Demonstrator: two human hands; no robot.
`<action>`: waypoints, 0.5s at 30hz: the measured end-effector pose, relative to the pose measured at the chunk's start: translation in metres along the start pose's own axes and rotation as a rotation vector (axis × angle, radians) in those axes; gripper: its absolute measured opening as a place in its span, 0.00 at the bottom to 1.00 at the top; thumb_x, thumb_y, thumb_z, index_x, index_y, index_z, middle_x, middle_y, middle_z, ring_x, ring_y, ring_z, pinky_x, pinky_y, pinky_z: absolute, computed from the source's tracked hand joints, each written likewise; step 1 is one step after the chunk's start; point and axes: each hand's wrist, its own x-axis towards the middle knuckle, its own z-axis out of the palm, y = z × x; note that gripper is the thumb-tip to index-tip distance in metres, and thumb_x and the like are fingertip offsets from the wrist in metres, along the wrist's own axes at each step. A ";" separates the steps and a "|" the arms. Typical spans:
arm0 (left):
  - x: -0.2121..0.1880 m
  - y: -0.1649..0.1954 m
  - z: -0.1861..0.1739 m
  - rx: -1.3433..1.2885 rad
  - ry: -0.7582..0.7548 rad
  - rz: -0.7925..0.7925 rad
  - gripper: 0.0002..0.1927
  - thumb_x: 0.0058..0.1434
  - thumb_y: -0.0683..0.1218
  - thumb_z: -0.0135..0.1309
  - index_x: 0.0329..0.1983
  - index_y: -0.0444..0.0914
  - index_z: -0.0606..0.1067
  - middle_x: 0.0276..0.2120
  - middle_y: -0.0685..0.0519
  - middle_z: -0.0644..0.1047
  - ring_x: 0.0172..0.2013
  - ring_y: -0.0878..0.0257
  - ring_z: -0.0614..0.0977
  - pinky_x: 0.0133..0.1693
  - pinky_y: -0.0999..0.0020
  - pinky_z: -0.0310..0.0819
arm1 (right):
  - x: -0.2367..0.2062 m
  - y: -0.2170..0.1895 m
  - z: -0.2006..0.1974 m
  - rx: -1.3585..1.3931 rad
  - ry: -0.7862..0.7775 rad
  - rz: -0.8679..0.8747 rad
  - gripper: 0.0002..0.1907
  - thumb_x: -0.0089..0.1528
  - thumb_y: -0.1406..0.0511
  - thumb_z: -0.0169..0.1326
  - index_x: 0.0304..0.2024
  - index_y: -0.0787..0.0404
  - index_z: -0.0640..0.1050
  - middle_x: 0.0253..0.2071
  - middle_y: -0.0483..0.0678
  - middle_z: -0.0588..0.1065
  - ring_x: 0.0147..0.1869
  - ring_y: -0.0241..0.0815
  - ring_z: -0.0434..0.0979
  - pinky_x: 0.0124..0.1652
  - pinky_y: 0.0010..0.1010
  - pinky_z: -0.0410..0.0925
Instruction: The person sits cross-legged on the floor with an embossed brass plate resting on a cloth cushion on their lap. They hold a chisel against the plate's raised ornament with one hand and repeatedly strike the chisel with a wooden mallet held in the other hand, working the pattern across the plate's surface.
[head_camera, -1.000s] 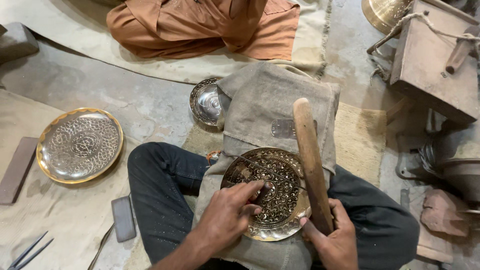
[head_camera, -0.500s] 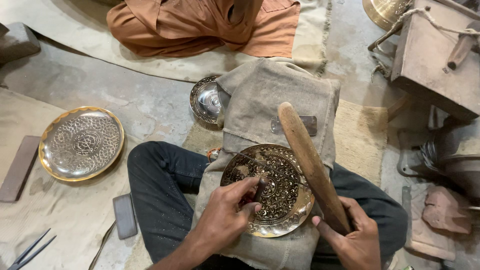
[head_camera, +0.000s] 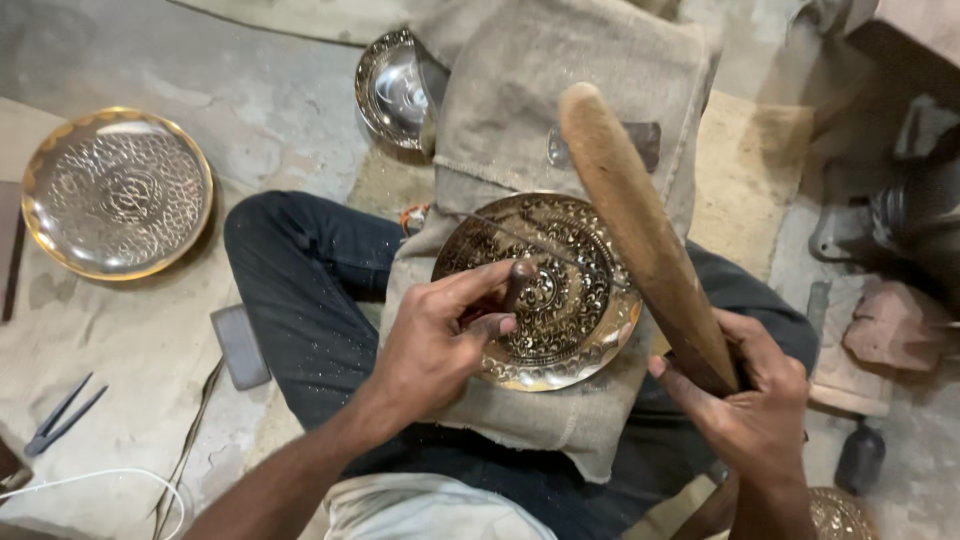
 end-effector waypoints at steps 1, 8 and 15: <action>0.000 0.003 0.000 -0.013 -0.034 -0.041 0.28 0.58 0.36 0.61 0.63 0.38 0.73 0.46 0.46 0.84 0.41 0.61 0.87 0.41 0.67 0.85 | 0.001 -0.003 0.000 -0.014 -0.017 -0.013 0.30 0.51 0.68 0.70 0.54 0.68 0.76 0.41 0.51 0.82 0.43 0.35 0.82 0.45 0.26 0.75; 0.000 0.000 0.006 0.157 -0.113 0.071 0.28 0.57 0.35 0.60 0.63 0.39 0.73 0.45 0.46 0.84 0.39 0.59 0.88 0.40 0.64 0.84 | -0.001 0.004 0.000 -0.034 -0.089 -0.084 0.34 0.52 0.67 0.69 0.60 0.64 0.74 0.42 0.54 0.83 0.44 0.38 0.84 0.43 0.27 0.75; 0.000 0.000 0.009 0.220 -0.152 0.075 0.33 0.54 0.30 0.53 0.64 0.40 0.72 0.42 0.47 0.84 0.38 0.58 0.88 0.41 0.65 0.86 | -0.004 0.029 -0.004 0.423 -0.041 -0.073 0.31 0.63 0.63 0.62 0.68 0.56 0.68 0.34 0.49 0.81 0.27 0.30 0.80 0.25 0.22 0.71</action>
